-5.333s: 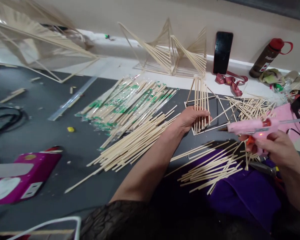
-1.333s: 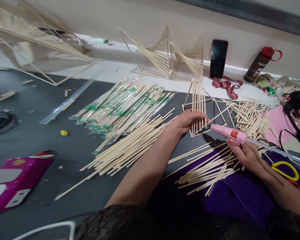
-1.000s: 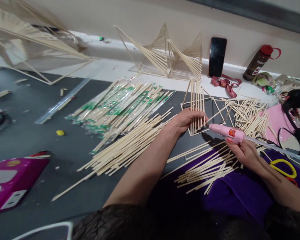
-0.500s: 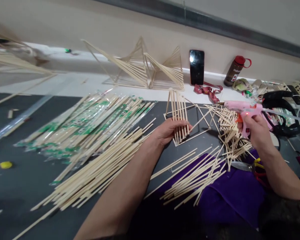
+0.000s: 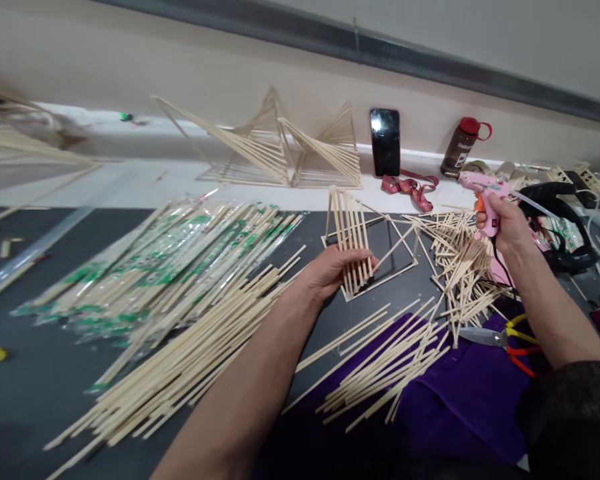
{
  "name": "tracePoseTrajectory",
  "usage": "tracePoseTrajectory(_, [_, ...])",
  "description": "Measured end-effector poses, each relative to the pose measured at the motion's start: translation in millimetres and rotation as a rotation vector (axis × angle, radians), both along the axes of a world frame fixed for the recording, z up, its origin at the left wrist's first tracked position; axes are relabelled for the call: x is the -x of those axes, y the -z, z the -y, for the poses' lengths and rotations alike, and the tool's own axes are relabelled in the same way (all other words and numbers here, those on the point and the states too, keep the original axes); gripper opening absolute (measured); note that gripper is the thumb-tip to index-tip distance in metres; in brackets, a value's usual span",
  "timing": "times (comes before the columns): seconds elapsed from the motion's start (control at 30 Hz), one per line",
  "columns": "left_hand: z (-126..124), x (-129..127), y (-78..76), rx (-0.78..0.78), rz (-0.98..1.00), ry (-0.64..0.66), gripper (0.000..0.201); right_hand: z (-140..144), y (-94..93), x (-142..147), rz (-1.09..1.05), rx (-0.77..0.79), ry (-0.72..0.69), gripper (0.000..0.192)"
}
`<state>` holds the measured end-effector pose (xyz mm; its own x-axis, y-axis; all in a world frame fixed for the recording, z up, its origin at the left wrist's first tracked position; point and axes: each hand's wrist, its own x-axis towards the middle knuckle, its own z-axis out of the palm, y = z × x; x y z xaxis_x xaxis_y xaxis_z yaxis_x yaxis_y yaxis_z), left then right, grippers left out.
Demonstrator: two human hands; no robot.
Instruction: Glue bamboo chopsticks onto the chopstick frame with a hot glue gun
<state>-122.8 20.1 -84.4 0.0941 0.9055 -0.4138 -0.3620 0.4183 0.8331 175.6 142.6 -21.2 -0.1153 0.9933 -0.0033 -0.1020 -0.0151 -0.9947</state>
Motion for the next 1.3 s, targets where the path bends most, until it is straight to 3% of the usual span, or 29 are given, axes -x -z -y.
tracePoseTrajectory(0.13, [0, 0, 0.6, 0.004, 0.007, -0.011, 0.019, -20, 0.0, -2, 0.174, 0.062, -0.003, 0.016])
tracePoseTrajectory(0.27, [1, 0, 1.3, 0.009, 0.001, -0.013, 0.02, -40, 12.1, 7, 0.362, 0.185, -0.027, 0.015])
tracePoseTrajectory(0.47, [2, -1, -0.4, -0.006, -0.004, -0.009, 0.021, -55, 27.2, 22, 0.646, 0.188, -0.054, 0.021])
tracePoseTrajectory(0.6, [2, -2, -1.4, -0.015, 0.003, 0.002, 0.021, -56, 19.3, 19, 0.937, 0.047, 0.034, 0.022])
tracePoseTrajectory(0.73, [2, -3, 0.9, -0.012, 0.019, -0.013, 0.02, -20, 3.8, 17, 1.423, -0.391, 0.167, 0.031])
tracePoseTrajectory(0.8, [2, -3, 2.4, -0.009, 0.032, -0.013, 0.021, 15, -1.2, 20, 1.251, -0.506, 0.085, 0.028])
tracePoseTrajectory(0.9, [2, -3, 3.2, -0.044, 0.046, 0.008, 0.02, 72, -0.8, 36, 0.815, -0.307, -0.352, 0.02])
tracePoseTrajectory(0.97, [1, -3, 2.8, -0.062, 0.051, 0.021, 0.02, 101, 6.2, 53, 0.701, -0.176, -0.605, 0.016])
tracePoseTrajectory(1.0, [1, -3, 2.5, -0.069, 0.053, 0.023, 0.02, 111, 11.4, 63, 0.67, -0.152, -0.65, 0.016])
tracePoseTrajectory(1.17, [1, -5, 2.9, -0.082, 0.066, -0.004, 0.019, 118, 39.3, 100, 0.577, 0.021, -0.595, 0.024])
tracePoseTrajectory(1.3, [2, -5, 3.3, -0.098, 0.071, -0.005, 0.018, 112, 47.5, 112, 0.488, 0.059, -0.527, 0.029])
